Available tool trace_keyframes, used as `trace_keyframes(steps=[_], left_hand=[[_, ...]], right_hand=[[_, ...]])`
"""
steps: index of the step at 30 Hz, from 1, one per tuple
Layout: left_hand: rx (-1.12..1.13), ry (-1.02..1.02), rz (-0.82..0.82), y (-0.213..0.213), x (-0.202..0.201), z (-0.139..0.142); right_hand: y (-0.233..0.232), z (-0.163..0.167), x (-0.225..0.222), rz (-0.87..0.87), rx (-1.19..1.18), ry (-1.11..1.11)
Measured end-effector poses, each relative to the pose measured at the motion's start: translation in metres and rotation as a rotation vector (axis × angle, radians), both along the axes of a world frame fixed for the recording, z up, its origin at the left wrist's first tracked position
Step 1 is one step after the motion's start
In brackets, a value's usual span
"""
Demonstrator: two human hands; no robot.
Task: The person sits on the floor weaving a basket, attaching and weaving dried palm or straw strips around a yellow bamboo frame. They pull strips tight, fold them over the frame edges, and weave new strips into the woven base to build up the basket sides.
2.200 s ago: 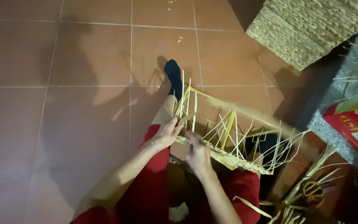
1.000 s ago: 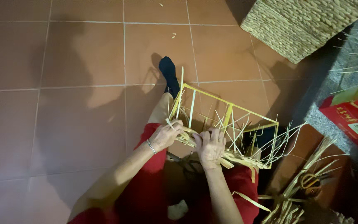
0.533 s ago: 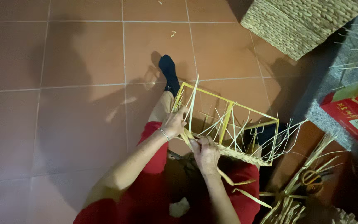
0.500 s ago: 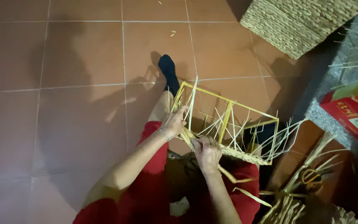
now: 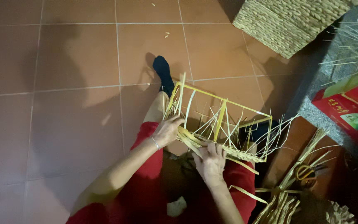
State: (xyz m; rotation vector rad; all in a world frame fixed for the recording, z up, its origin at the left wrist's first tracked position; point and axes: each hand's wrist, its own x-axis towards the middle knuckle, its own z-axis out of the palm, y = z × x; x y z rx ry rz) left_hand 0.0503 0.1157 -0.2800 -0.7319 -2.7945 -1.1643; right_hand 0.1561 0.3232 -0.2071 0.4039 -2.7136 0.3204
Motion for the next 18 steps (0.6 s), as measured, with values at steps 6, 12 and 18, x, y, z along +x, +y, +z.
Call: trace_keyframes(steps=[6, 12, 18], left_hand=[[0.019, 0.152, -0.122, 0.001, 0.03, 0.017], [0.071, -0.153, 0.019, 0.008, 0.022, 0.003], [0.19, -0.359, 0.189, 0.002, 0.016, -0.008]], right_hand=[[0.023, 0.029, 0.0, -0.171, -0.119, -0.38], [0.037, 0.046, -0.017, 0.259, -1.447, -0.785], [-0.021, 0.007, -0.064, -0.12, -1.282, -1.009]])
